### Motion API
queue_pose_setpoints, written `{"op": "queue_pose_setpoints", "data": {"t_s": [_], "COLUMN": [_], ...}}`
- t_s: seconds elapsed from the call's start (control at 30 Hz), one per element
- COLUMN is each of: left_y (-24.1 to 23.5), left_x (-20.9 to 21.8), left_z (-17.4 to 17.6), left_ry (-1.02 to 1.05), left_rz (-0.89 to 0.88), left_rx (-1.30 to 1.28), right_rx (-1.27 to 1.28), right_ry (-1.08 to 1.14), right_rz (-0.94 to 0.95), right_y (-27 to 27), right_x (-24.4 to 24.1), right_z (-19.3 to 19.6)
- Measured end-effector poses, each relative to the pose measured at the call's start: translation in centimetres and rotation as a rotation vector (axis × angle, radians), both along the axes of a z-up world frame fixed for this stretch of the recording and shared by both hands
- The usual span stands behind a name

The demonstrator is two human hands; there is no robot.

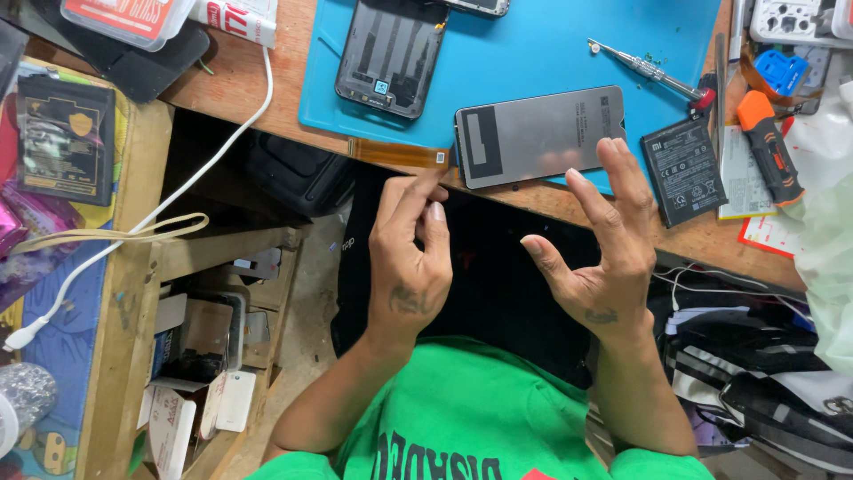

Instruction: The person handles a smartphone screen assembly, peels off protective films from the back, and applies adhesive tape to the edges. The person then aligns and presses the tape onto the screen frame.

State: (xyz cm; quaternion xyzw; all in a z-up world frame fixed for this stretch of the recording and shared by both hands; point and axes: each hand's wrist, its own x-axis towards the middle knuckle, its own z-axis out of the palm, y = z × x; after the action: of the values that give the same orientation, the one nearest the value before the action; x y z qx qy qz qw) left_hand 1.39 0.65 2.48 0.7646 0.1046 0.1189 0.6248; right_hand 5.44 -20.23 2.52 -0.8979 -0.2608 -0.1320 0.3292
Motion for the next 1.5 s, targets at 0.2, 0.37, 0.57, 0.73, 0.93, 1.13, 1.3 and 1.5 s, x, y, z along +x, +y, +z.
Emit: {"op": "queue_pose_setpoints", "data": {"t_s": [0.2,0.37,0.57,0.73,0.93,1.13,1.3,1.5], "left_y": [1.7,2.1,2.1,2.1,2.0,1.9,0.5,-0.4], "left_x": [1.6,3.1,3.9,3.9,3.9,2.9,1.6,1.1], "left_z": [1.8,2.1,1.7,1.6,1.6,2.3,2.8,3.1], "left_ry": [-0.052,-0.074,-0.089,-0.090,-0.100,-0.025,0.039,0.134], "left_rz": [-0.123,-0.178,-0.233,-0.255,-0.260,-0.176,-0.130,-0.124], "left_rx": [0.368,0.554,0.637,0.644,0.608,0.338,0.105,-0.007], "right_rx": [0.048,0.042,0.044,0.043,0.025,-0.024,-0.256,-0.434], "right_ry": [0.029,0.027,0.026,0.033,0.028,0.024,0.004,-0.045], "right_rz": [-0.001,-0.013,-0.016,-0.020,-0.017,-0.121,-0.206,-0.212], "right_y": [-0.1,-0.1,-0.2,-0.3,-0.1,-0.6,-1.5,-2.0], "right_x": [-0.2,-0.3,-0.3,-0.4,-0.2,0.4,2.0,3.7], "right_z": [-0.7,-0.9,-1.1,-1.2,-1.1,0.4,1.4,1.5]}}
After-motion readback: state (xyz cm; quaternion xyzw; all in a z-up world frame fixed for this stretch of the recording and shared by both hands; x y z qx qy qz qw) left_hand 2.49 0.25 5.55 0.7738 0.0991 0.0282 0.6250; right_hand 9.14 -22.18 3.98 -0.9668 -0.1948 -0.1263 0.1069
